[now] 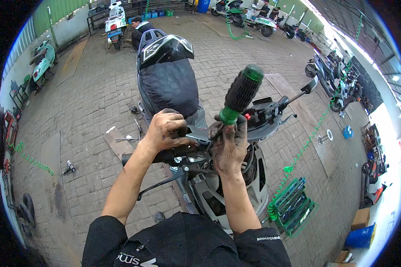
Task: The person uses a screwdriver to remove screws from the front handlebar casing and internal components of a motorcycle, then detaches a cable and small metal bracket by hand.
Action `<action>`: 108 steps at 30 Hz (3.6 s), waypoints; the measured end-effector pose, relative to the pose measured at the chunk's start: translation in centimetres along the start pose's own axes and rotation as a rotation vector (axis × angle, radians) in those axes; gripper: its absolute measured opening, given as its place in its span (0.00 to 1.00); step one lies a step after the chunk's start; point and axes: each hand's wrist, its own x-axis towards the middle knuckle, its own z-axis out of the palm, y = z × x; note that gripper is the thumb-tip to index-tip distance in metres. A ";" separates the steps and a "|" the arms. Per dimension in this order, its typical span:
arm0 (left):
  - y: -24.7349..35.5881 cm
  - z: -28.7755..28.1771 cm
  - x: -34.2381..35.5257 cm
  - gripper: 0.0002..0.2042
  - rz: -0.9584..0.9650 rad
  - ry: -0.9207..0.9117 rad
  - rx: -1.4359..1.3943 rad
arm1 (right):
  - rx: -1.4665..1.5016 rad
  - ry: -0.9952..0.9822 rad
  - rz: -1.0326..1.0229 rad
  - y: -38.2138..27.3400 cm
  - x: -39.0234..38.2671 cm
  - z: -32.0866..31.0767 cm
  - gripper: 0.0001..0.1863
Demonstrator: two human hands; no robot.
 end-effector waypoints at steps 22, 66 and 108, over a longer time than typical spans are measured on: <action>0.4 -0.1 -0.1 0.19 -0.040 -0.043 -0.040 | -0.308 -0.045 -0.174 1.2 -0.4 -0.9 0.12; 0.1 0.0 -0.2 0.18 -0.020 -0.038 -0.037 | -0.101 -0.085 -0.003 2.4 -2.2 -0.3 0.19; 0.3 0.0 -0.3 0.17 -0.056 -0.050 -0.074 | -0.128 -0.035 -0.002 2.6 -2.4 1.7 0.15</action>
